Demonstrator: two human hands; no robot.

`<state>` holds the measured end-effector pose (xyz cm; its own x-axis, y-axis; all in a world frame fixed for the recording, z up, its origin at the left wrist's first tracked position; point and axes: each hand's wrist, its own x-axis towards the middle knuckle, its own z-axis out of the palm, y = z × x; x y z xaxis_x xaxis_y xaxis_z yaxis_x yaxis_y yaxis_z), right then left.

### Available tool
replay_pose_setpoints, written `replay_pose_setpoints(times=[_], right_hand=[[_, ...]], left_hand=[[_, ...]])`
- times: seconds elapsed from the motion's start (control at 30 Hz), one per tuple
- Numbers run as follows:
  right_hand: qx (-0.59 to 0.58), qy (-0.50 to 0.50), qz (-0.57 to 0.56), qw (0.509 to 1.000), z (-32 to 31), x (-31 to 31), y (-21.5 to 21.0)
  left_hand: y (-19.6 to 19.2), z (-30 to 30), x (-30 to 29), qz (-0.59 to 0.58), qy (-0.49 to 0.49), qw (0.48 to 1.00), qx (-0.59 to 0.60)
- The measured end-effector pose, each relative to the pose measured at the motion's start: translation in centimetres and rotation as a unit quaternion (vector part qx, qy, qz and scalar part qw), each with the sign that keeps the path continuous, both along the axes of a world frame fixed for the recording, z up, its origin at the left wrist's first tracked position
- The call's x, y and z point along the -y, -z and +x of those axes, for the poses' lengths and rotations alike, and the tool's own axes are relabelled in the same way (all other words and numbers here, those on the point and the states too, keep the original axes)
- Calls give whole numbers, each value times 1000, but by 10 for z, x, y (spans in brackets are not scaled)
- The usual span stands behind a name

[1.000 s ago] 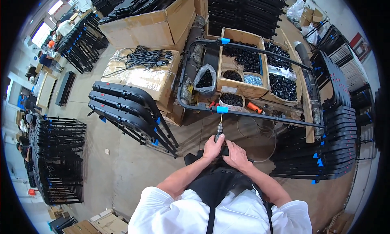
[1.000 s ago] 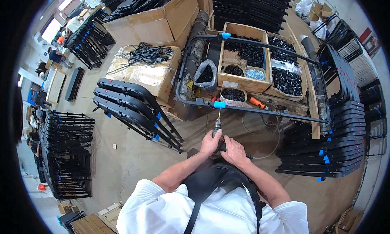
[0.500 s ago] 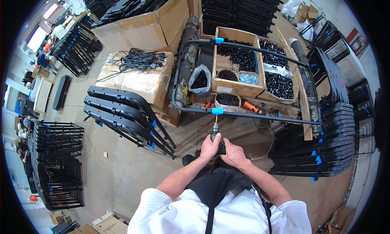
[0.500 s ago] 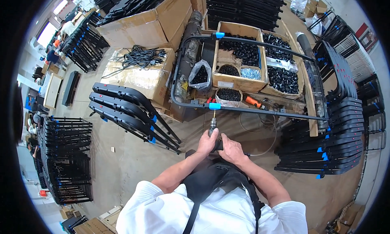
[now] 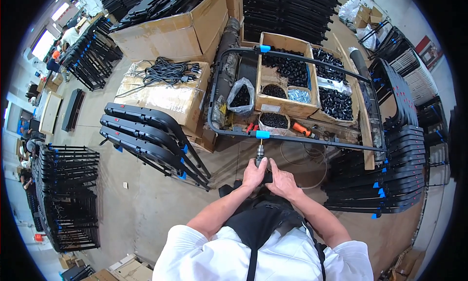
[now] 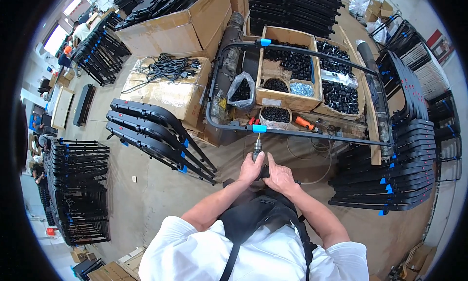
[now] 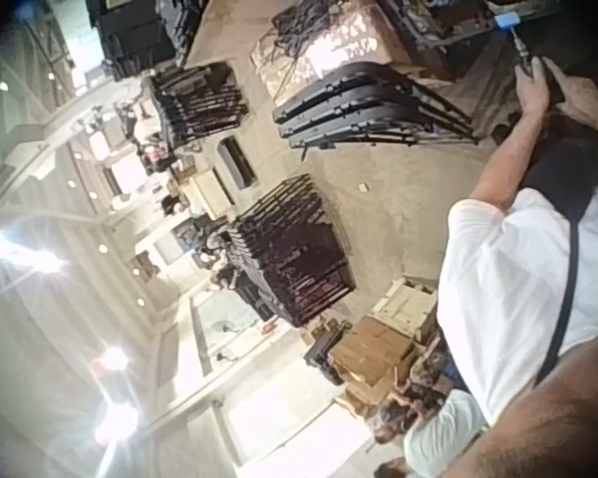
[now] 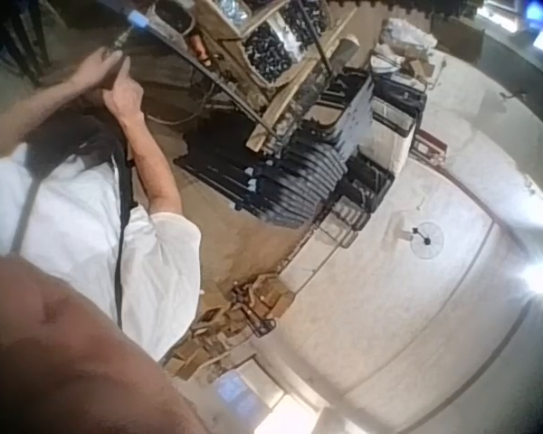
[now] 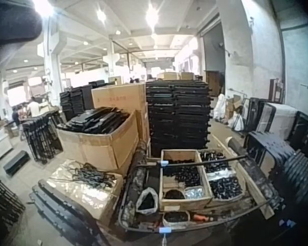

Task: Assemble a product part by installing internal components and securing the casing with screws using an electric screwdriver.

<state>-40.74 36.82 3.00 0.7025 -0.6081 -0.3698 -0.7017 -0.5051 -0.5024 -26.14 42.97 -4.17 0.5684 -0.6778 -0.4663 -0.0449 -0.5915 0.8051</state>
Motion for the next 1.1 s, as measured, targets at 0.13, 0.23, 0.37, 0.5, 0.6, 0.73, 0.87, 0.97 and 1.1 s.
replay_pose_setpoints(times=[0.13,0.23,0.37,0.5,0.6,0.73,0.87,0.97,1.1], right_hand=[[22,-58,-24,998,0,-2,15],[75,-49,-15,996,2,-9,24],[100,-28,-36,994,1,-14,8],[92,-26,-40,995,2,-17,5],[91,-27,-50,994,0,-20,7],[77,-27,-43,996,3,-26,8],[101,-38,-72,992,-5,-30,12],[81,-38,-33,996,-17,-27,15],[130,0,-6,991,-70,-8,13]], left_hand=[[2,2,0,2,-13,1000,5],[1,0,0,7,5,1000,-22],[-7,0,-5,-5,18,999,-49],[-9,0,-8,12,36,998,-49],[-9,3,-12,23,42,997,-54],[11,8,-21,-4,46,996,-78],[5,3,-26,-38,62,993,-90],[-4,1,-27,-16,88,991,-98],[-9,6,6,122,361,925,-14]])
